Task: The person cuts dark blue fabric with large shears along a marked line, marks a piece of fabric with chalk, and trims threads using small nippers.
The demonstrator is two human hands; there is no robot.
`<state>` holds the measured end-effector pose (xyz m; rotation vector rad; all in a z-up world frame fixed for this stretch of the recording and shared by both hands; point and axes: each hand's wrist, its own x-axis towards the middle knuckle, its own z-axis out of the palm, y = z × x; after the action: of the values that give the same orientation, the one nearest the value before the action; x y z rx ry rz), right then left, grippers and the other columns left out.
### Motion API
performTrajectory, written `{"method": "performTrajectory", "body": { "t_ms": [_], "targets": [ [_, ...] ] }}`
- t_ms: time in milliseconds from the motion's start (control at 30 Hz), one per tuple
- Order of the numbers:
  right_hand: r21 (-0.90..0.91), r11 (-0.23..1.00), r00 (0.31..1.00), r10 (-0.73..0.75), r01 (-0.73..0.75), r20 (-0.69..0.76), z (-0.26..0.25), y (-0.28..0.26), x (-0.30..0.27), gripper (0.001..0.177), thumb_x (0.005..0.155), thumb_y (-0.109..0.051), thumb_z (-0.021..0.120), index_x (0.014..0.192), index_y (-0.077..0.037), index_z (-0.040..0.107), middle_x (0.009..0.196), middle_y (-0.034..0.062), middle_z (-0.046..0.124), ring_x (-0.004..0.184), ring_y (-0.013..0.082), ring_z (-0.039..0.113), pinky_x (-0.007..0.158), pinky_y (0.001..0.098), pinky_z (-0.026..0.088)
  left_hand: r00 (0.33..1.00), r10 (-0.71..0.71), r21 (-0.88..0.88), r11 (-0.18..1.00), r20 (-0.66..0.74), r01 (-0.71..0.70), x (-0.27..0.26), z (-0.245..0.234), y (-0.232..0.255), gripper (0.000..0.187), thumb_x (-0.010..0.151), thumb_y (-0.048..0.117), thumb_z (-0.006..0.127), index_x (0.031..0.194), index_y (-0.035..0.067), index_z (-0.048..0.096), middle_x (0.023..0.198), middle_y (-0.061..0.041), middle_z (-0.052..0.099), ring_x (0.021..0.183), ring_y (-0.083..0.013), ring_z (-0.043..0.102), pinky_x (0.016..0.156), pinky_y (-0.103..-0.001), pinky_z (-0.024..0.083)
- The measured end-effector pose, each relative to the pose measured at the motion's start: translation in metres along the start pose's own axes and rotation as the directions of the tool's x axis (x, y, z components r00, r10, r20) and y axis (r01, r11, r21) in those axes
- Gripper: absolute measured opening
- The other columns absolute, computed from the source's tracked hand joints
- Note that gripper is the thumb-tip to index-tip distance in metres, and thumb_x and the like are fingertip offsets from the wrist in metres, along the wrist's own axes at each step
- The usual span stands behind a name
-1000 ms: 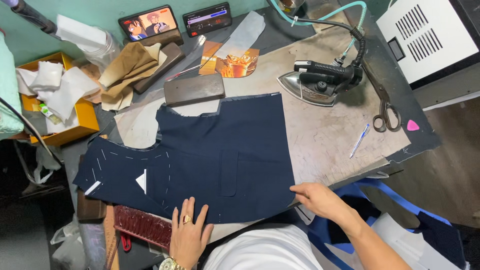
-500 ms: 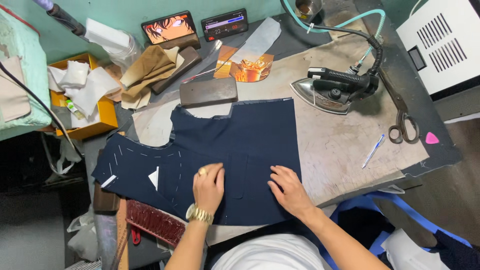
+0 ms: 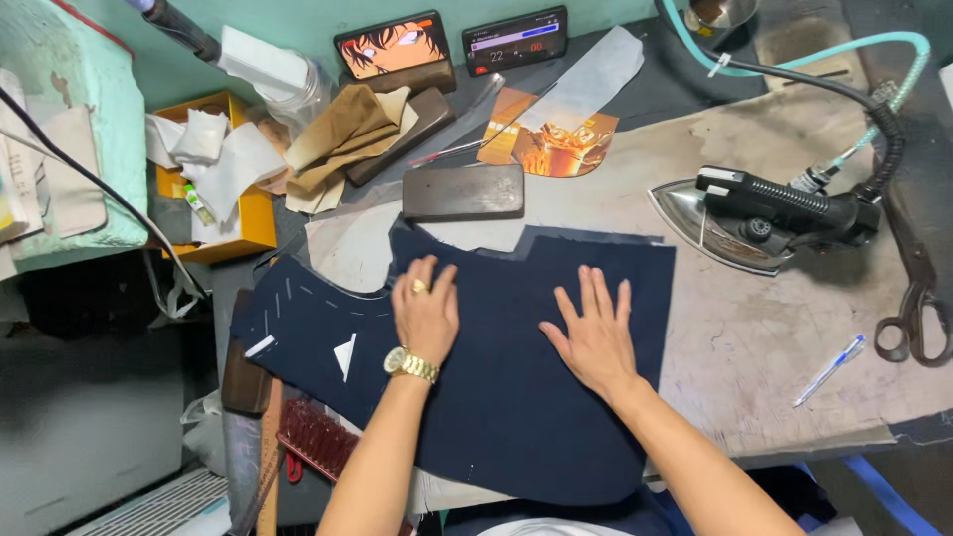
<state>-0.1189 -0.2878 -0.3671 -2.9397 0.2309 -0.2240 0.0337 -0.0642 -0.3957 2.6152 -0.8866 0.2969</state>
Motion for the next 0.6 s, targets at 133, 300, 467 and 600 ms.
{"method": "performTrajectory", "body": {
  "t_ms": [133,300,467,600],
  "targets": [
    [-0.1,0.995,0.999,0.027,-0.031,-0.039,0.001,0.006,-0.022,0.057,0.101,-0.057,0.051,0.133,-0.012,0.068,0.158,0.0262,0.047,0.152,0.0397,0.038,0.123,0.069,0.018,0.979,-0.17,0.073,0.981,-0.111,0.179,0.012,-0.002,-0.042,0.03,0.099,0.017,0.061,0.129,0.017,0.066,0.137,-0.014,0.058,0.135,-0.0334,0.051,0.109,-0.05,0.038],
    [-0.135,0.99,0.999,0.034,-0.039,-0.038,0.01,0.01,-0.025,0.058,0.1,-0.058,0.049,0.131,-0.013,0.068,0.161,0.026,0.044,0.153,0.0387,0.036,0.124,0.0687,0.017,0.957,-0.163,0.02,0.985,-0.239,0.172,0.026,0.01,-0.02,0.013,0.095,0.022,0.07,0.107,0.024,0.073,0.104,0.002,0.064,0.108,-0.0189,0.062,0.1,-0.042,0.041],
    [-0.116,0.993,0.999,0.029,-0.034,-0.042,0.015,0.011,-0.023,0.057,0.1,-0.056,0.05,0.131,-0.012,0.067,0.162,0.0265,0.042,0.153,0.0396,0.035,0.123,0.0692,0.015,0.972,-0.085,0.08,0.991,-0.218,0.104,0.041,0.043,-0.009,0.012,0.098,0.034,0.066,0.09,0.025,0.068,0.086,0.004,0.058,0.092,-0.0184,0.059,0.086,-0.041,0.04],
    [-0.095,0.994,0.999,0.041,-0.044,-0.024,0.015,0.013,-0.022,0.058,0.1,-0.057,0.049,0.131,-0.012,0.067,0.163,0.0248,0.04,0.155,0.0378,0.033,0.124,0.0679,0.014,0.953,-0.241,-0.06,0.97,-0.184,0.234,0.05,0.035,-0.041,0.016,0.102,0.034,0.062,0.087,0.029,0.066,0.088,0.009,0.06,0.092,-0.0179,0.06,0.085,-0.039,0.039]
  ]
}}
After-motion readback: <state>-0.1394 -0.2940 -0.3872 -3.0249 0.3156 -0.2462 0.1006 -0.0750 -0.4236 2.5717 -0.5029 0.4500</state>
